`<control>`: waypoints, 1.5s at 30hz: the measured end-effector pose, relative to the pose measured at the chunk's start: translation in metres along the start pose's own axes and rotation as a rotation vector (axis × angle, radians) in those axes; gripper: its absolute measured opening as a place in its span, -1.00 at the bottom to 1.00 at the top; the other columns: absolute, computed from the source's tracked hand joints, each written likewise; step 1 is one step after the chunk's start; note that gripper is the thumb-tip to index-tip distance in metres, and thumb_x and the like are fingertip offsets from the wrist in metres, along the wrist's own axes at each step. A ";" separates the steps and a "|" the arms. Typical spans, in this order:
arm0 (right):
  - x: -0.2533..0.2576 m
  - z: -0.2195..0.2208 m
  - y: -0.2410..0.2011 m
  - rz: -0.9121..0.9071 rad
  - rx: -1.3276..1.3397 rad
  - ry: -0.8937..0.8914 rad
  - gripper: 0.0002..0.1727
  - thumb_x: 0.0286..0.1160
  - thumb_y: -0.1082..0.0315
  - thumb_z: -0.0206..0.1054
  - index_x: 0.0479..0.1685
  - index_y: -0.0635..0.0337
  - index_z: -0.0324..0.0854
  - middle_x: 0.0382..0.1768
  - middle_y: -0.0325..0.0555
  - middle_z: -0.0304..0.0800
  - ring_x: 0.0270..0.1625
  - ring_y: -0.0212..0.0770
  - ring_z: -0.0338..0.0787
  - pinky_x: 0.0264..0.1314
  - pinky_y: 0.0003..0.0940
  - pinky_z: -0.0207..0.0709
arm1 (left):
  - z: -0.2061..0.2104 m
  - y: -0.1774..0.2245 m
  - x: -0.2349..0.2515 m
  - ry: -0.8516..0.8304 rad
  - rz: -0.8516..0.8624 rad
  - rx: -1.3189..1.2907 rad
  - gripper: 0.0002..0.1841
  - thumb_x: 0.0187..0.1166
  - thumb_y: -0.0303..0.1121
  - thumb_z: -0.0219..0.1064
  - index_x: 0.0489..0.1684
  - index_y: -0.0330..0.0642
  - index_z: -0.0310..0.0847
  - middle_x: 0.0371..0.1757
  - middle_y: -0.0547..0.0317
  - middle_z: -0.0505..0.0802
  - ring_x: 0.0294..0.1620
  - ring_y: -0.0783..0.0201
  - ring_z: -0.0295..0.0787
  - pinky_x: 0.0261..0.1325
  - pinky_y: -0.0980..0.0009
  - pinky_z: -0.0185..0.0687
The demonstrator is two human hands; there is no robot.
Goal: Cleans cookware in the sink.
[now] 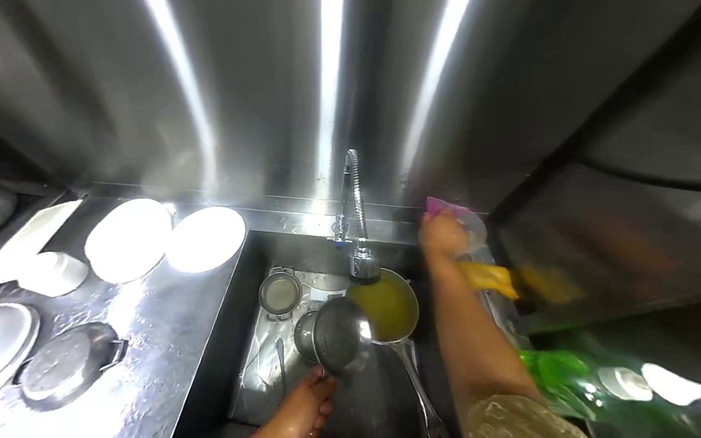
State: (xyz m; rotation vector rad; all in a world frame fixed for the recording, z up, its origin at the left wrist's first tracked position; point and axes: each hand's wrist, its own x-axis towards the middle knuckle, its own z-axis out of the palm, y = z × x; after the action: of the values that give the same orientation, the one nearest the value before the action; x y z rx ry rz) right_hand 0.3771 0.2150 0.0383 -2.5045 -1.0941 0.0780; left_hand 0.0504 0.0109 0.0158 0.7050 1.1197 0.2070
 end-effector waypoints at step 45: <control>-0.266 -0.024 -0.003 0.263 1.678 -0.567 -0.73 0.69 0.33 -0.13 0.21 0.14 0.35 -0.08 -0.25 0.73 -0.05 -0.34 0.82 0.02 -0.28 0.79 | -0.078 0.026 -0.082 0.455 0.309 0.739 -0.56 0.90 -0.20 -0.06 0.33 -0.46 0.49 -0.07 -0.29 0.78 -0.06 -0.11 0.77 0.15 -0.03 0.65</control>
State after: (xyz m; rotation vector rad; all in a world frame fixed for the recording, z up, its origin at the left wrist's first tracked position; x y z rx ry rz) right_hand 0.1960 0.0189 0.0325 -1.0112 -0.3849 1.2315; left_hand -0.0492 0.0226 0.0740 1.5489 1.5345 0.2205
